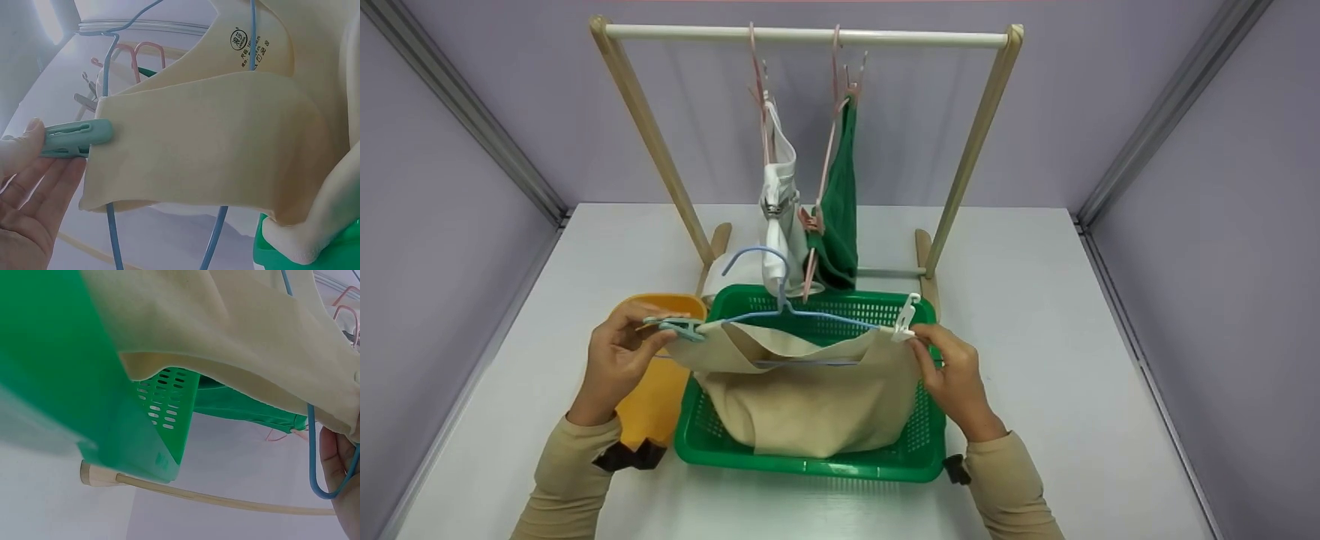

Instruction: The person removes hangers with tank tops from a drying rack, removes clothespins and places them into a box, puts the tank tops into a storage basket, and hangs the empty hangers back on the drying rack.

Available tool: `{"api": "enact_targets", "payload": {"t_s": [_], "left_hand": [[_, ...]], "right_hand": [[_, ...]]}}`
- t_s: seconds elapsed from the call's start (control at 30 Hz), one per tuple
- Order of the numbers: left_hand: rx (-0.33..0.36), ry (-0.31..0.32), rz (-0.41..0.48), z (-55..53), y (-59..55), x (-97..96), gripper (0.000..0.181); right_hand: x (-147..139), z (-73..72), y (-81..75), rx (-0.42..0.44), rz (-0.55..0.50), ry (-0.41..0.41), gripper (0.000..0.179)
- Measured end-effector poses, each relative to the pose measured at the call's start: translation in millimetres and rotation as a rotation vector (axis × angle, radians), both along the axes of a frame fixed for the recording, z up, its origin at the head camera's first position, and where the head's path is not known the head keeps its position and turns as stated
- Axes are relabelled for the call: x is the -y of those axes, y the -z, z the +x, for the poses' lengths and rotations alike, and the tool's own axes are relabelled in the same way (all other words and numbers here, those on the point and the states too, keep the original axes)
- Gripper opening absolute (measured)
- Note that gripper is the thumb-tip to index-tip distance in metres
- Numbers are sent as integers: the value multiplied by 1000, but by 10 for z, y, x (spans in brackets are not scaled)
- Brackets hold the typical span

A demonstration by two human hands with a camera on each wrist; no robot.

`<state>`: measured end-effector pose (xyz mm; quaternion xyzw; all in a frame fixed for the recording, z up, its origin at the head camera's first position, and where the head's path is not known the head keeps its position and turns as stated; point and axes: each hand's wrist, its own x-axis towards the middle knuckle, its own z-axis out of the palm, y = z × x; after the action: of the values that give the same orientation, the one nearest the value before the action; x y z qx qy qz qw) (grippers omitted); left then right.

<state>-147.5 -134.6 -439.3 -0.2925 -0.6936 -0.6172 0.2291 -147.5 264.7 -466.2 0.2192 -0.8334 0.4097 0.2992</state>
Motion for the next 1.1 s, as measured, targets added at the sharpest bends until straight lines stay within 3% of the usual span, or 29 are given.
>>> {"api": "enact_targets", "payload": {"t_s": [0.13, 0.37, 0.57, 0.9, 1.1], "left_hand": [[-10, -18, 6, 8, -21, 19, 18], [43, -98, 24, 23, -45, 100, 14], [63, -139, 59, 4, -72, 191, 24], [283, -300, 139, -42, -71, 244, 35], [303, -284, 151, -58, -48, 255, 37]], "right_hand": [[-2, -1, 6, -33, 14, 14, 24], [-10, 3, 16, -39, 26, 27, 26], [-18, 7, 6, -44, 16, 14, 26], [-28, 13, 36, -30, 5, 2, 27], [-33, 15, 26, -31, 1, 10, 25]]}}
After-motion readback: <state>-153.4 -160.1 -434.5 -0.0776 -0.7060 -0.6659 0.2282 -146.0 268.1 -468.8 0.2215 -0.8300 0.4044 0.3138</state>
